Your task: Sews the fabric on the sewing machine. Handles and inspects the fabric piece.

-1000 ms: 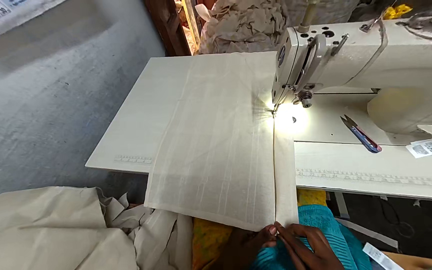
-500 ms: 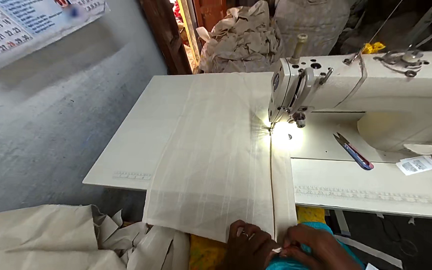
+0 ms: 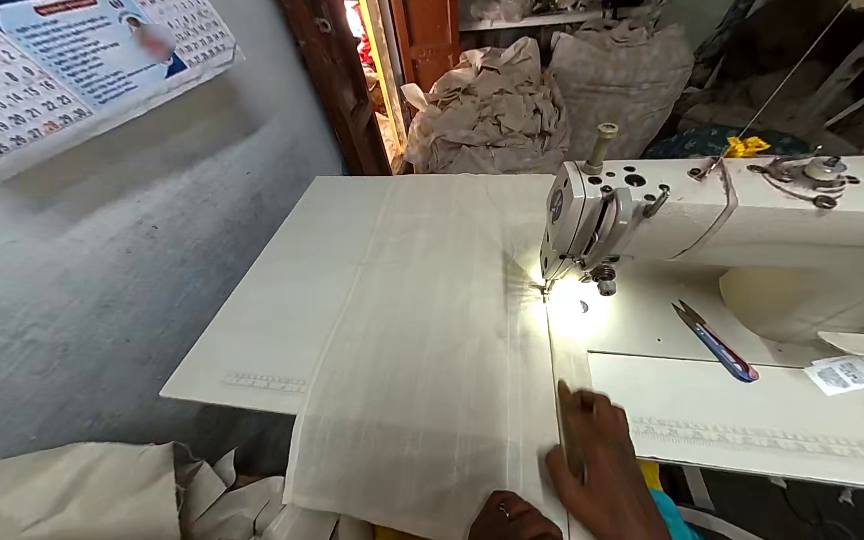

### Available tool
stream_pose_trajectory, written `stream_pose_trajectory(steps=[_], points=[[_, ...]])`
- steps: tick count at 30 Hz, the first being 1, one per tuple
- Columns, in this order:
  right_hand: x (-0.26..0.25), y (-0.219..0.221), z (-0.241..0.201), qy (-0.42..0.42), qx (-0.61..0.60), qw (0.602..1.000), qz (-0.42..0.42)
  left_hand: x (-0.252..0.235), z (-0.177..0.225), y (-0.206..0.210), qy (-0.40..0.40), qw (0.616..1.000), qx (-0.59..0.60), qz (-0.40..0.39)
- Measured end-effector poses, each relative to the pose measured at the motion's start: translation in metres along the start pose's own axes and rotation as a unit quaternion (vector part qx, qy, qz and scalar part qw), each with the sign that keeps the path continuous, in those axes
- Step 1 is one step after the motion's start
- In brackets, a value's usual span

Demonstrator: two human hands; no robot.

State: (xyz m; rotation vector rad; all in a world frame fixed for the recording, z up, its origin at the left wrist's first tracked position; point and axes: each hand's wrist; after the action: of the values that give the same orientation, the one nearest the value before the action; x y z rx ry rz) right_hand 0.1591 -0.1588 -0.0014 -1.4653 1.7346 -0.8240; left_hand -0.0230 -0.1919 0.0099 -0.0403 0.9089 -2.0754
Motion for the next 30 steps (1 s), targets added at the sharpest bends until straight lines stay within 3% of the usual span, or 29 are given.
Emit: stream_pose_trajectory(steps=[3, 10, 16, 20, 23, 30], points=[[-0.006, 0.014, 0.015, -0.018, 0.040, 0.998, 0.045, -0.002, -0.011, 0.008, -0.007, 1.000, 0.017, -0.023], [-0.100, 0.017, 0.023, -0.047, 0.090, 0.988, 0.113, -0.025, -0.022, 0.011, 0.043, 0.997, -0.063, -0.016], [-0.079, 0.023, 0.024, -0.031, 0.063, 0.990, 0.122, -0.042, -0.049, 0.009, 0.059, 0.997, -0.046, 0.018], [-0.097, 0.018, 0.023, -0.027, 0.059, 0.991, 0.121, -0.063, -0.064, 0.005, 0.068, 0.996, -0.062, 0.009], [-0.103, 0.012, 0.024, -0.033, 0.063, 0.993, 0.099, -0.080, -0.066, 0.001, 0.029, 0.997, -0.070, -0.011], [-0.064, 0.019, 0.024, -0.030, 0.054, 0.994, 0.085, -0.119, -0.073, -0.013, -0.072, 0.989, -0.098, -0.079]])
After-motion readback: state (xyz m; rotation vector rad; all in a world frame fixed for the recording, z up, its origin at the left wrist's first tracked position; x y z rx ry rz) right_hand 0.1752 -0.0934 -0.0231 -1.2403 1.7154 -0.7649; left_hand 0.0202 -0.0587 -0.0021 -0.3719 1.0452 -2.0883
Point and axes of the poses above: each hand's wrist, its own x-axis away from the middle knuckle, its own y-axis out of the palm, z = x × y, and after that the axes turned 5 degrees about -z, right-handed
